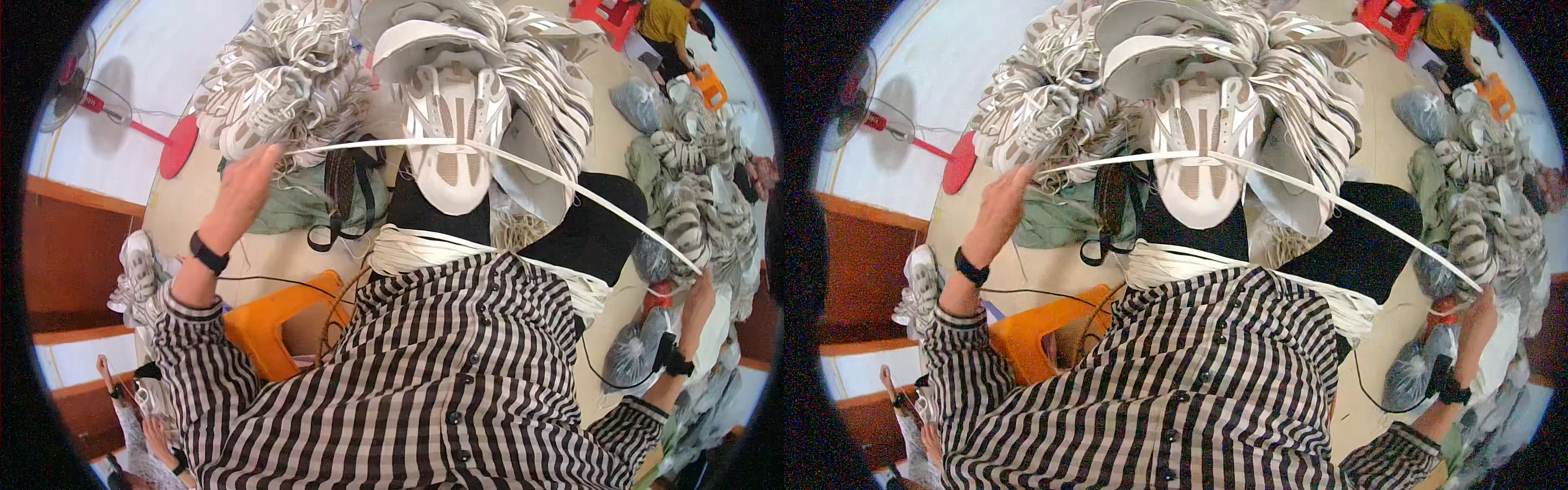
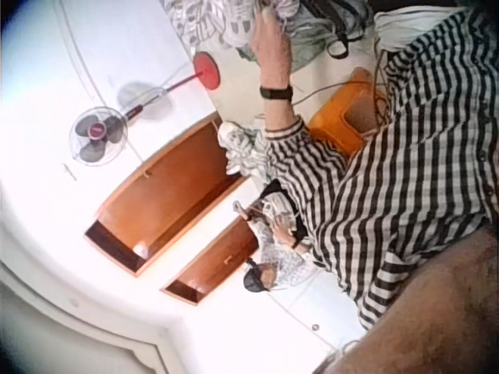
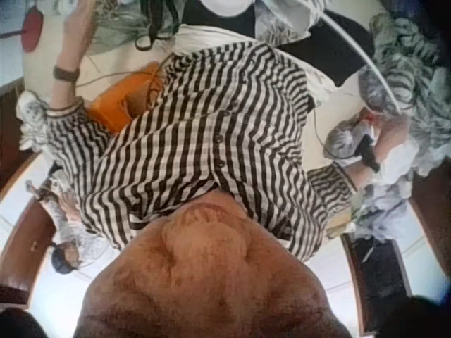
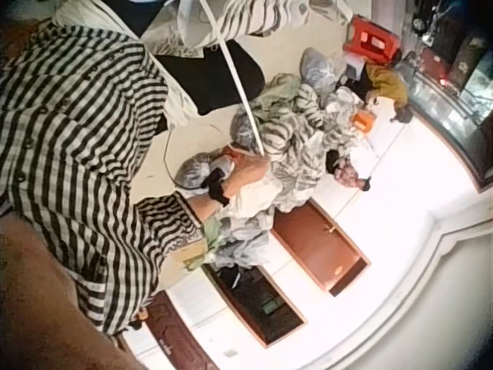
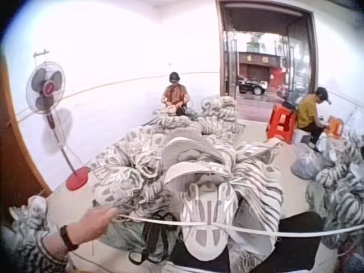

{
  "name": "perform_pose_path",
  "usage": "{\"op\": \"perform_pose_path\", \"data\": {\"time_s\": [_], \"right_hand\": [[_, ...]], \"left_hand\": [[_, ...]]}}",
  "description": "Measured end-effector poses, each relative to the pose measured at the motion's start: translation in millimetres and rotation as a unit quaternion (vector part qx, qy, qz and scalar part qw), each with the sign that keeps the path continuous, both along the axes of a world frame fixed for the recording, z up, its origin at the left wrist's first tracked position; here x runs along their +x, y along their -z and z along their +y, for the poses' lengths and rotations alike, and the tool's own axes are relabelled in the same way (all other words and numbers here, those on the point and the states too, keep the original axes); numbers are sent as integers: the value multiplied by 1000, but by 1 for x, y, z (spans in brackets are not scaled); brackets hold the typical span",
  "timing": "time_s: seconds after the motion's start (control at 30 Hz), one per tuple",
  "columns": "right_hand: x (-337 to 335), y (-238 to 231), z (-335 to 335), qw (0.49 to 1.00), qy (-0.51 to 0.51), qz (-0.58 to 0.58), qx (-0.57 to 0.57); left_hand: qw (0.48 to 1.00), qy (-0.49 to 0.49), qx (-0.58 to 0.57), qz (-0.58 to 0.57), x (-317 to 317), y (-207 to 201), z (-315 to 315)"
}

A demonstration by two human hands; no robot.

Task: Lacing a white sneaker by hand.

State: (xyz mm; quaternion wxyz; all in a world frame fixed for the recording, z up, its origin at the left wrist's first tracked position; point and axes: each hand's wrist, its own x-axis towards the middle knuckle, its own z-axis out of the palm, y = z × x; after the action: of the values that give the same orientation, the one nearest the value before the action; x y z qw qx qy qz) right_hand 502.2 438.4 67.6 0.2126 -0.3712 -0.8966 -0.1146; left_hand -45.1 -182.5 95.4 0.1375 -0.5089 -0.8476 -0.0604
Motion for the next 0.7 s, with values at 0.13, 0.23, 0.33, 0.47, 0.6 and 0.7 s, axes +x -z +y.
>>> {"op": "perform_pose_path", "data": {"time_s": [0.13,0.23,0.33,0.47,0.6,0.7], "right_hand": [[30,1,23,998,44,-28,-39],[65,0,39,993,90,-34,-68],[109,-3,49,991,103,14,-78],[165,-11,56,987,153,-26,-47],[205,-17,64,971,230,-71,-4],[226,-18,68,993,56,20,102]], "left_hand": [[998,-33,-18,48,-25,5,-47],[985,-130,-47,101,-59,12,-86],[967,-205,-57,138,-92,14,-129],[939,-319,-48,117,-112,10,-187],[925,-370,-19,82,-127,6,-230],[924,-376,18,72,-132,11,-257]]}}
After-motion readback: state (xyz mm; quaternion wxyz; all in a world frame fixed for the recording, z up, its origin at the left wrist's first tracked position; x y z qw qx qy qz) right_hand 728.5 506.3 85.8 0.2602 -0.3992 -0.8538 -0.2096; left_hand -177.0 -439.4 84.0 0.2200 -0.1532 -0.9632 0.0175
